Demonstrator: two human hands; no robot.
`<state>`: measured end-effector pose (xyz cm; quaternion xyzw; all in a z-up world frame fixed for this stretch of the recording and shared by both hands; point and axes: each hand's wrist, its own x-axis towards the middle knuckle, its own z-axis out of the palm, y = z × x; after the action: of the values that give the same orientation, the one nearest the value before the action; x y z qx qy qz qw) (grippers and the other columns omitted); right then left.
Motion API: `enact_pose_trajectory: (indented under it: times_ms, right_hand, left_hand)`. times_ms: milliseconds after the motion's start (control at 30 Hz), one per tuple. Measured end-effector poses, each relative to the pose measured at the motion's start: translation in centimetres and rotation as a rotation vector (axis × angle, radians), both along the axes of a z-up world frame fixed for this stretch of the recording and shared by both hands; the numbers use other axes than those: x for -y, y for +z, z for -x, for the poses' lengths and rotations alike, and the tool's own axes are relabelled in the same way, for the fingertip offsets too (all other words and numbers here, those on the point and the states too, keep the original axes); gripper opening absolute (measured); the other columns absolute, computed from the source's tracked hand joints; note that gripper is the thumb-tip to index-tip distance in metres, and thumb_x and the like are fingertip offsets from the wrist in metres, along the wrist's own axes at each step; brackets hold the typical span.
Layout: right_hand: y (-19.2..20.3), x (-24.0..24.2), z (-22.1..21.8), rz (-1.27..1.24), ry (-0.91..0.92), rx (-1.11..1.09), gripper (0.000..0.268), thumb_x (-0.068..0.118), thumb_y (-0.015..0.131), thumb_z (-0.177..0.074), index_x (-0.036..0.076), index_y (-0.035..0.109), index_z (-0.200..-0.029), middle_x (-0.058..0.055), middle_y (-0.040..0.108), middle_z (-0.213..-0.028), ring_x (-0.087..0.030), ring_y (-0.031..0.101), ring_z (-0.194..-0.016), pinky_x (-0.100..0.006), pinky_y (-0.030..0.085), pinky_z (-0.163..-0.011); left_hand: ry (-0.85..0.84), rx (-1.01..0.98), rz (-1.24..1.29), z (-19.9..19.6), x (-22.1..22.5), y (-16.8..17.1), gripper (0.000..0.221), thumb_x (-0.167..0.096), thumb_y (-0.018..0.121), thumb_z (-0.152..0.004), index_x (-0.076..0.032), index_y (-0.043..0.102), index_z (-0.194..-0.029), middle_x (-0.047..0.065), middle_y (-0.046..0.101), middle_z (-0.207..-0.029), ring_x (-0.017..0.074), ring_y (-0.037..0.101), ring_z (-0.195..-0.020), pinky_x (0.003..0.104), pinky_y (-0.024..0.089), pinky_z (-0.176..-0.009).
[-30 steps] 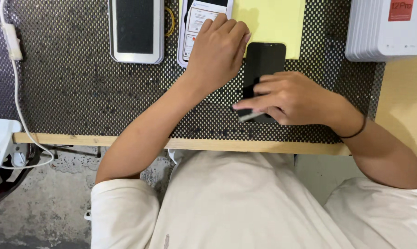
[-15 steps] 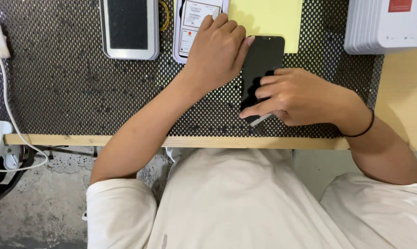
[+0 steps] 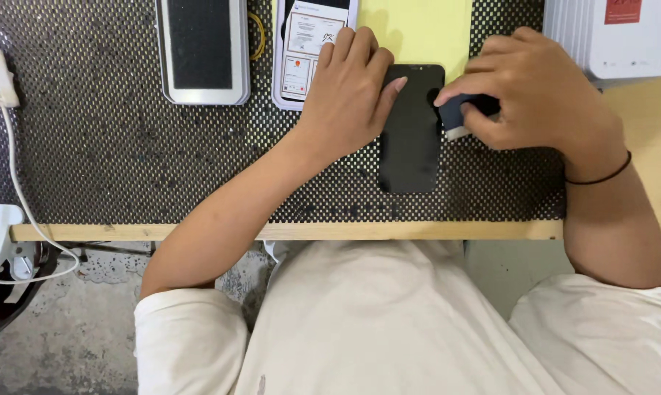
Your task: The person removes a small component from a phone screen ribbon cable and peels away a protective film by hand. They use a small scraping tool on a surface while working at a bench surrounded by phone boxes and other electronic parts.
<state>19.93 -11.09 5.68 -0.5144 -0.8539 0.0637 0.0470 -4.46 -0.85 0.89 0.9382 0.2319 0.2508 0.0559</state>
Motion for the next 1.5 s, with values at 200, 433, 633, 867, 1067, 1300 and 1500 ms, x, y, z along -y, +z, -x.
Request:
enact_pose_trajectory:
  times_ms: [200, 433, 633, 867, 1067, 1300, 1500]
  right_hand:
    - [0.1, 0.0, 0.4, -0.185, -0.044, -0.011, 0.016, 0.011, 0.068, -0.087, 0.017, 0.075, -0.099, -0.003, 0.066, -0.106, -0.028, 0.062, -0.099, -0.041, 0.045, -0.086]
    - [0.8, 0.0, 1.2, 0.033, -0.241, -0.488, 0.008, -0.004, 0.059, -0.098, -0.002, 0.064, -0.105, -0.014, 0.063, -0.106, -0.032, 0.055, -0.102, -0.042, 0.042, -0.093]
    - [0.9, -0.1, 4.9, 0.238, -0.111, -0.75, 0.036, 0.019, 0.049, -0.105, -0.005, 0.058, -0.131, -0.022, 0.064, -0.13, -0.033, 0.061, -0.123, -0.046, 0.047, -0.112]
    - [-1.1, 1.2, 9.7, 0.799, -0.02, -1.365, 0.039, 0.009, 0.057, -0.1, -0.001, 0.042, -0.134, -0.024, 0.067, -0.125, -0.035, 0.069, -0.122, -0.049, 0.058, -0.111]
    - [-2.8, 1.4, 8.0, 0.625, -0.208, -1.428, 0.028, 0.006, 0.071, -0.094, 0.004, 0.054, -0.116, -0.01, 0.074, -0.104, -0.017, 0.073, -0.092, -0.028, 0.062, -0.087]
    - [-4.6, 0.4, 5.3, 0.367, -0.354, -1.509, 0.048, -0.002, 0.072, -0.09, 0.001, 0.049, -0.133, -0.018, 0.073, -0.108, -0.018, 0.073, -0.09, -0.027, 0.06, -0.082]
    - [-3.1, 0.3, 5.4, 0.241, -0.336, -1.405, 0.042, -0.001, 0.07, -0.094, -0.001, 0.047, -0.129, -0.016, 0.073, -0.1, -0.01, 0.069, -0.073, -0.018, 0.054, -0.059]
  left_hand:
    - [-0.061, 0.26, 0.464, 0.4, 0.2, 2.1, 0.005, -0.013, 0.055, -0.099, -0.009, 0.052, -0.098, 0.004, 0.052, -0.088, 0.0242, 0.045, -0.085, 0.039, 0.035, -0.073]
    - [-0.138, 0.587, 1.096, 1.2, -0.2, 3.5, 0.007, -0.021, 0.052, -0.105, -0.016, 0.054, -0.11, -0.006, 0.048, -0.069, 0.0069, 0.042, -0.061, 0.025, 0.034, -0.058]
    - [-0.291, 0.977, 1.424, 1.0, -0.4, 2.9, 0.019, -0.03, 0.057, -0.106, -0.015, 0.059, -0.117, -0.004, 0.058, -0.074, 0.0059, 0.051, -0.06, 0.021, 0.044, -0.053]
    - [-0.346, 1.18, 1.811, 0.0, 0.9, 1.2, 0.019, -0.007, 0.054, -0.108, -0.012, 0.062, -0.124, 0.002, 0.057, -0.083, 0.0105, 0.048, -0.068, 0.022, 0.04, -0.058]
    - [-0.327, 1.105, 1.915, -0.2, 0.3, -0.5, 0.035, -0.014, 0.058, -0.104, -0.007, 0.057, -0.139, 0.011, 0.07, -0.115, 0.0131, 0.062, -0.076, 0.026, 0.054, -0.061]
    - [-0.353, 1.22, 1.779, -0.8, 0.5, -1.3, 0.053, -0.05, 0.042, -0.11, -0.005, 0.066, -0.124, 0.009, 0.072, -0.105, 0.0188, 0.07, -0.103, 0.035, 0.054, -0.097]
    - [-0.377, 0.917, 1.247, -0.1, 1.9, 1.4, 0.027, -0.012, 0.055, -0.108, -0.009, 0.052, -0.135, 0.002, 0.064, -0.108, 0.0109, 0.061, -0.104, 0.027, 0.048, -0.099]
